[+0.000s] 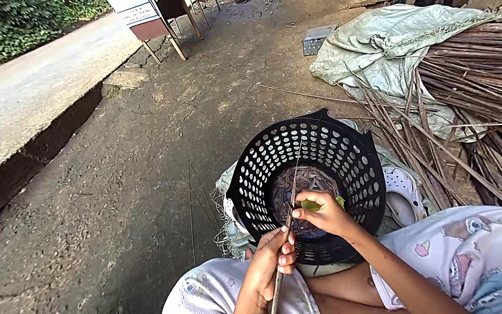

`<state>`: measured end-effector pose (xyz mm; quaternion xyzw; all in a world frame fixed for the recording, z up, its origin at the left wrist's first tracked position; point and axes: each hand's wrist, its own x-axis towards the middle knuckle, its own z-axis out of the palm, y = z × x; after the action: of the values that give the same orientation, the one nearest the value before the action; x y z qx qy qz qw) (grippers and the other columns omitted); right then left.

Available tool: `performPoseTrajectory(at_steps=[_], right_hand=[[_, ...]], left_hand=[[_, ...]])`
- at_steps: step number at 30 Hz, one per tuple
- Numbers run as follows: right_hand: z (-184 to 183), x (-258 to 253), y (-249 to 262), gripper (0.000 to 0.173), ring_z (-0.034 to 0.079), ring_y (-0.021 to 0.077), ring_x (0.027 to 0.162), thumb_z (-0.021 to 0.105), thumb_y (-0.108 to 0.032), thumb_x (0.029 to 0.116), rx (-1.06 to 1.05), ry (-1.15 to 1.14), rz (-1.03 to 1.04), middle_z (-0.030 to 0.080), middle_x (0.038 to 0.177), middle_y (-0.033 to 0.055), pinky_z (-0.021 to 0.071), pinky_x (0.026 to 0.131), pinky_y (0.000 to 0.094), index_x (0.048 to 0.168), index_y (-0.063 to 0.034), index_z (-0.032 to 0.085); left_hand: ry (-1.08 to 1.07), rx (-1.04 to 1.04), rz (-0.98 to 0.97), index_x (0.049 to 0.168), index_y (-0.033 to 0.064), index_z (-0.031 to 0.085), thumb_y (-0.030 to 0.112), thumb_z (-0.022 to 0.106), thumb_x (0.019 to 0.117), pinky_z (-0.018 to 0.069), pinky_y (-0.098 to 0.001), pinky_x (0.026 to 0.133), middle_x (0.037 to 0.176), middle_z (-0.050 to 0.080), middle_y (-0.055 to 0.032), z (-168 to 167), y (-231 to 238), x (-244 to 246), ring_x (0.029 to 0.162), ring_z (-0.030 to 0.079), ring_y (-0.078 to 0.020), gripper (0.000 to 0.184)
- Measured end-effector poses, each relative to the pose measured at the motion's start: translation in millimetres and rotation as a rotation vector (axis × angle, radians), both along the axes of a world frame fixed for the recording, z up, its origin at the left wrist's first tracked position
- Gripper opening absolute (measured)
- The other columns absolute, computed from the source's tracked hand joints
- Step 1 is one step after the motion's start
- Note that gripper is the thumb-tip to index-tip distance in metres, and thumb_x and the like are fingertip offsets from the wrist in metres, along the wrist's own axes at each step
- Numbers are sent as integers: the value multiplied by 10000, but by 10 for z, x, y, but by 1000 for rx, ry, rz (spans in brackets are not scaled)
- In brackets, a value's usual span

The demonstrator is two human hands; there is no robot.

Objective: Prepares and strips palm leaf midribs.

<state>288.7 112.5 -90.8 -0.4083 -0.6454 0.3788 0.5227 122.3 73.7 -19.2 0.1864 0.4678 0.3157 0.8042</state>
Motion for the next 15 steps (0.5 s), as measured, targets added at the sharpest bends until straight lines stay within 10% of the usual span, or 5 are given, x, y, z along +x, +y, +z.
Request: performPoseTrajectory(at_steps=[8,15], right_hand=[[78,141,110,163,581,-113,831,640,-9,889,-82,239,-44,693,910,-24,475,789,86,972,127,676],[218,293,83,181,565,-124,758,634,-8,886,-341,280,166,653,861,-113,467,713,80,1038,90,645]], left_hand=[[9,5,-54,779,152,505,48,175,1073,352,-46,408,538,464,148,10,-107,-41,406,424,105,454],[-5,2,-68,783,158,506,47,177,1067,357,-44,411,542,470,150,-5,-84,-18,412,434,105,448]])
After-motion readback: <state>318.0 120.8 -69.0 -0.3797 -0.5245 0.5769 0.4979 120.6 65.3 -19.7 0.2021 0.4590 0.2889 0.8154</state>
